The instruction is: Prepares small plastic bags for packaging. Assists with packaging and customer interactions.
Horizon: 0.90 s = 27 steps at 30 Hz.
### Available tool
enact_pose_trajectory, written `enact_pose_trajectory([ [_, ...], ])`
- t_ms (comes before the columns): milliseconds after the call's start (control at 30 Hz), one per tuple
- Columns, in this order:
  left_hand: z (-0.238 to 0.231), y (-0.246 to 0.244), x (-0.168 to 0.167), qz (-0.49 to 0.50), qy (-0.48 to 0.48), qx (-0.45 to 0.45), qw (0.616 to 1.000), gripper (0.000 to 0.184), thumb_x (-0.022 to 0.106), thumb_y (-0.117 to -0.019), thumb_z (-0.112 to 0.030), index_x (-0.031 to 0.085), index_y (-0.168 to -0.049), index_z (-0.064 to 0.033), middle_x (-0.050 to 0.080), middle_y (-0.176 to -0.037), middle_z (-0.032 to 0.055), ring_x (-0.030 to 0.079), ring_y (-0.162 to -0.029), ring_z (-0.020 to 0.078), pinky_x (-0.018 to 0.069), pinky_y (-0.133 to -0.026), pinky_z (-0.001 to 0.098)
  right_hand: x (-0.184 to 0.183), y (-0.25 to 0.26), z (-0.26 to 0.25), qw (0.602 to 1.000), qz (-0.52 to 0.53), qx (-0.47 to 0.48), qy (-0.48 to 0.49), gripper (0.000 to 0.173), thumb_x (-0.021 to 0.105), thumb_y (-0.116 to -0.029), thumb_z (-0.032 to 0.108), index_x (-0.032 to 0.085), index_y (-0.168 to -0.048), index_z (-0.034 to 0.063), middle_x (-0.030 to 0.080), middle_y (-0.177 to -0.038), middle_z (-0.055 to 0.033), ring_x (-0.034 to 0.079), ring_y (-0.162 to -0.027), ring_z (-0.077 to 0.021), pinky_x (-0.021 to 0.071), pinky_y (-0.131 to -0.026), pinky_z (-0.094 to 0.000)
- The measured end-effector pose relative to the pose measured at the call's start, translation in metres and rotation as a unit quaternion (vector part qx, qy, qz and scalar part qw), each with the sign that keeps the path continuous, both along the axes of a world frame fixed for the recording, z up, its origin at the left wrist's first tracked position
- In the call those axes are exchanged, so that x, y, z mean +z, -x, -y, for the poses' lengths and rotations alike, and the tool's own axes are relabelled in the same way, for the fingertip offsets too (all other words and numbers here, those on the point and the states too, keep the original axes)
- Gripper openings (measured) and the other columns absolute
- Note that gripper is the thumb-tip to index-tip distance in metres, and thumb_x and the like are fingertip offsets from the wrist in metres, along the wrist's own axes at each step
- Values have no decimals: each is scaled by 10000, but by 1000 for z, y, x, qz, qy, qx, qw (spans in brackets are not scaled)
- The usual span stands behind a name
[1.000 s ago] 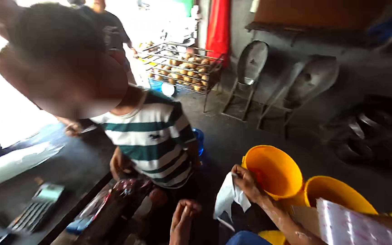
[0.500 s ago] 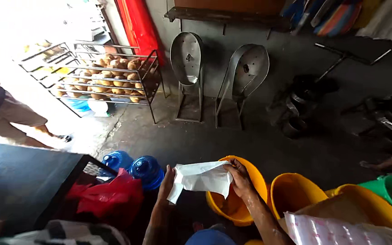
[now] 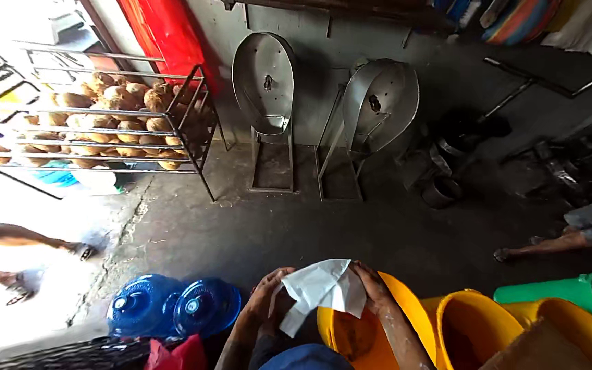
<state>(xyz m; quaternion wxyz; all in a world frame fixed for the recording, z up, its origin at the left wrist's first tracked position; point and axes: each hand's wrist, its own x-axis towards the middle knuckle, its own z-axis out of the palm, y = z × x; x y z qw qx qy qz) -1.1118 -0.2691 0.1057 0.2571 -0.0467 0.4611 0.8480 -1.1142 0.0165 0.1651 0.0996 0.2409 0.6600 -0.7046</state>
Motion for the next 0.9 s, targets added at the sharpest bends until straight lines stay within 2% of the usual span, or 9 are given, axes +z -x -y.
enact_pose_trajectory([
  [67, 32, 44, -12, -30, -14, -27, 999, 411, 648, -958, -331, 641, -1271, -65, 724, -955, 21, 691, -852, 120, 592, -808, 317, -9, 34, 25, 999, 28, 2, -17, 256, 511, -1071, 200, 658, -1107, -7, 705, -944, -84, 677, -852, -134, 593, -791, -348],
  [200, 94, 121, -6, -90, 1, -77, 993, 914, 745, -777, -705, 551, -1400, -66, 706, -1203, 80, 692, -1044, 194, 581, -893, 372, -19, 116, 77, 989, 38, 66, -130, 275, 578, -1042, 244, 708, -971, 13, 698, -874, -68, 648, -805, -113, 561, -781, -340],
  [367, 125, 185, 8, -228, 268, -190, 917, 956, 910, -723, -264, 420, -1513, -38, 578, -1410, 176, 577, -1290, 252, 480, -1100, 442, -20, 208, 143, 988, 63, 52, -129, 264, 557, -1054, 200, 712, -1000, -7, 708, -917, -89, 654, -838, -120, 559, -803, -340],
  [433, 127, 205, -3, -203, 311, -113, 922, 718, 820, -785, -175, 529, -1416, 9, 662, -1267, 203, 649, -1178, 282, 506, -1047, 482, -16, 247, 166, 988, 72, 54, -128, 260, 556, -1060, 195, 707, -1039, -16, 699, -967, -93, 632, -885, -117, 528, -846, -333],
  [500, 134, 229, -17, -169, 236, -1, 957, 534, 724, -830, -170, 585, -1306, 28, 708, -1146, 108, 689, -1035, 140, 568, -951, 357, -25, 288, 183, 989, 48, 57, -126, 234, 583, -1044, 172, 695, -926, 5, 680, -840, -55, 628, -777, -87, 543, -760, -292],
  [667, 173, 305, -19, -145, 170, 141, 964, 916, 831, -776, -360, 401, -1476, 43, 662, -1241, 105, 673, -1078, 138, 573, -949, 327, -55, 407, 221, 973, -41, 164, -156, 387, 653, -972, 155, 490, -623, 114, 449, -564, 50, 431, -526, -50, 399, -546, -247],
  [733, 190, 336, -21, -146, 209, 212, 944, 672, 709, -794, -154, 508, -1401, 50, 689, -1179, 90, 675, -1015, 110, 570, -910, 309, -55, 457, 247, 964, -49, 217, -144, 402, 696, -945, 169, 472, -615, 119, 445, -551, 45, 427, -508, -57, 398, -528, -255],
  [833, 208, 369, -7, -70, 179, 352, 916, 196, 584, -894, 6, 683, -1063, -14, 729, -883, -16, 687, -773, 45, 594, -737, 256, -46, 518, 287, 920, -93, 322, -206, 340, 764, -881, 230, 531, -691, 71, 488, -614, 5, 473, -567, -94, 425, -576, -298],
  [900, 229, 385, 3, -46, 186, 399, 896, 93, 613, -898, -8, 681, -949, -45, 701, -770, -41, 670, -689, 49, 587, -671, 258, -30, 550, 320, 848, -152, 418, -288, 349, 797, -844, 222, 648, -1015, -44, 647, -914, -170, 634, -855, -270, 540, -793, -462],
])
